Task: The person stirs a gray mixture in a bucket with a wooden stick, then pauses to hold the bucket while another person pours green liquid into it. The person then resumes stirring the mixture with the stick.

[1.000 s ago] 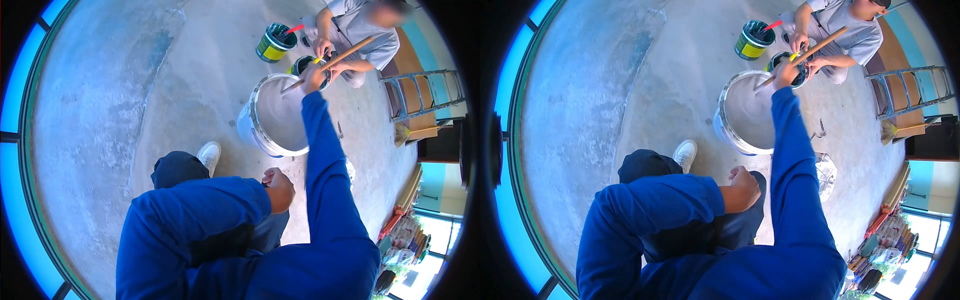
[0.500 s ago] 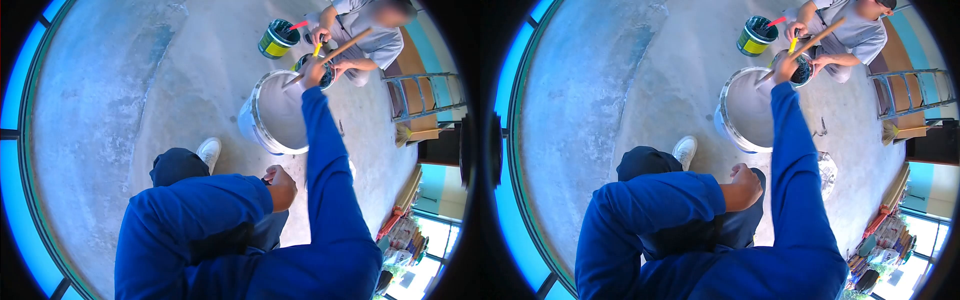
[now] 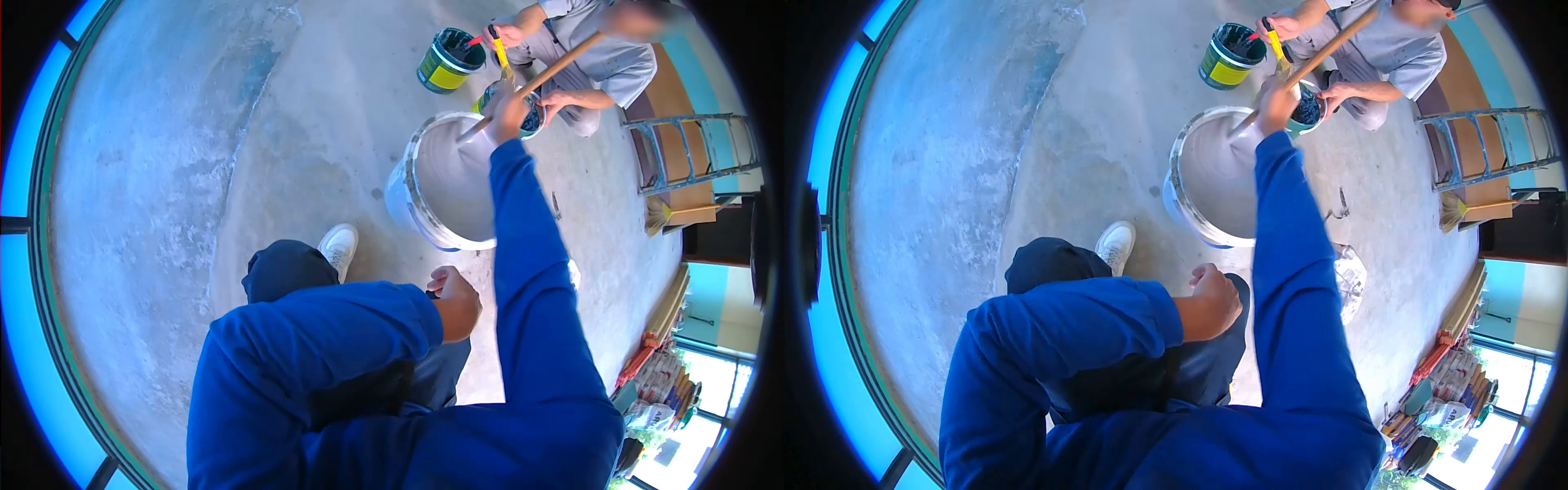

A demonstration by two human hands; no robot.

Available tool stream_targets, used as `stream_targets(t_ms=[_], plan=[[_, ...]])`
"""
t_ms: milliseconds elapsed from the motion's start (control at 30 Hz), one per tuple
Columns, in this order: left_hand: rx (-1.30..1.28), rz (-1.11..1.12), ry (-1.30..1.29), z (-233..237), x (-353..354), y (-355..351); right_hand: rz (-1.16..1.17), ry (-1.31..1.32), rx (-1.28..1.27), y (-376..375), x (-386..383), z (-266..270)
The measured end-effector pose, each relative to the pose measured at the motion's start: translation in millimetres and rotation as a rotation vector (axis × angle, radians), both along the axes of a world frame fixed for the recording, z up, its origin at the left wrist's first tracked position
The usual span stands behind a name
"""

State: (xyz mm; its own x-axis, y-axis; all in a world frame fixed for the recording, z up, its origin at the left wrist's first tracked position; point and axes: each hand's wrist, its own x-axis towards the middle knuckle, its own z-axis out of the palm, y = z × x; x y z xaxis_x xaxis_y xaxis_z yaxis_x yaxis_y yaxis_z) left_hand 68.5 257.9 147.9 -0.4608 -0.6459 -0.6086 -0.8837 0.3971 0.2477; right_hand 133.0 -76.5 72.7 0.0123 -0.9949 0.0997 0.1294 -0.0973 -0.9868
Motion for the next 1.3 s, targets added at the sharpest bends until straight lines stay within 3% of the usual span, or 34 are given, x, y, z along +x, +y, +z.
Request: stream_targets(t_ms=[33,67,100,200,267,367,433,467,500,533,567,633,733,800,900,967,1000,1033,1067,1100,1167,1200,1267,1300], plan=[[0.010,-0.015,0.003,4.3,0.2,-0.5,0.031,0.083,0.032,19.5,-2.1,-25.7],[0.013,-0.026,-0.001,6.3,2.3,-2.7,0.184,-0.013,0.346,52.7,-11.6,-23.7],[-0.009,-0.018,-0.003,5.5,3.0,-4.1,0.286,-0.062,0.477,63.7,-21.8,-9.8],[-0.032,0.003,0.008,2.1,-0.6,-2.4,0.331,0.294,0.498,32.3,-45.8,25.1],[-0.017,0.019,0.017,-0.7,-1.6,-1.8,0.405,0.326,0.340,-17.8,-45.1,50.8],[-0.026,0.027,-0.003,-3.9,-2.5,1.8,0.251,0.189,0.083,-44.8,-25.9,77.9],[-0.039,0.018,-0.013,-10.0,-3.6,-0.4,0.223,0.009,0.059,-42.7,-8.8,58.3],[-0.039,0.011,-0.005,-10.5,-7.6,1.5,0.093,0.000,-0.125,-15.5,-2.2,34.6],[-0.024,-0.011,-0.020,-7.8,-8.1,-0.7,0.074,-0.002,-0.081,20.3,1.2,26.5],[-0.009,-0.034,-0.034,-3.7,-8.1,-2.3,0.024,-0.035,0.011,17.8,-0.9,-16.0],[0.009,-0.056,-0.046,-1.1,-7.9,-2.6,0.219,-0.081,0.208,58.9,-10.5,-13.0],[-0.022,-0.038,0.001,1.0,-3.7,-2.5,0.309,-0.009,0.418,98.5,-30.2,3.7],[-0.010,-0.017,0.022,0.8,-4.0,-0.1,0.240,0.216,0.387,62.1,-49.7,33.0],[0.008,0.002,0.003,-1.5,-2.0,-2.0,0.134,0.358,0.009,5.4,-46.3,43.3],[-0.003,0.000,-0.019,-9.9,-6.2,2.5,0.125,0.223,-0.087,-38.2,-27.1,51.1],[-0.005,-0.006,-0.016,-10.3,-8.9,3.7,0.010,0.104,-0.172,-28.7,-5.6,22.3],[-0.010,-0.005,-0.012,-9.3,-10.1,2.6,-0.170,0.215,-0.415,-32.8,-7.8,-21.8],[0.018,-0.050,-0.033,-6.7,-11.8,-0.7,-0.170,0.192,-0.216,-23.8,-8.7,-56.2],[0.046,-0.092,-0.053,-3.8,-13.9,-4.7,-0.048,0.054,0.075,31.8,-9.8,-42.9],[0.074,-0.131,-0.078,-2.6,-12.3,-8.6,0.226,-0.169,0.303,73.6,-19.3,-11.6],[-0.025,-0.066,0.010,1.9,-4.4,-0.8,0.301,0.009,0.452,64.1,-48.8,-9.1],[-0.044,-0.030,0.019,1.5,-4.7,-0.8,0.342,0.089,0.509,54.0,-62.2,3.4],[-0.021,-0.002,0.004,0.9,-3.9,-2.7,0.233,0.351,0.234,24.7,-60.2,33.7],[-0.005,0.008,-0.007,-0.1,-3.7,-2.6,0.194,0.351,0.106,-6.7,-57.3,35.3]])
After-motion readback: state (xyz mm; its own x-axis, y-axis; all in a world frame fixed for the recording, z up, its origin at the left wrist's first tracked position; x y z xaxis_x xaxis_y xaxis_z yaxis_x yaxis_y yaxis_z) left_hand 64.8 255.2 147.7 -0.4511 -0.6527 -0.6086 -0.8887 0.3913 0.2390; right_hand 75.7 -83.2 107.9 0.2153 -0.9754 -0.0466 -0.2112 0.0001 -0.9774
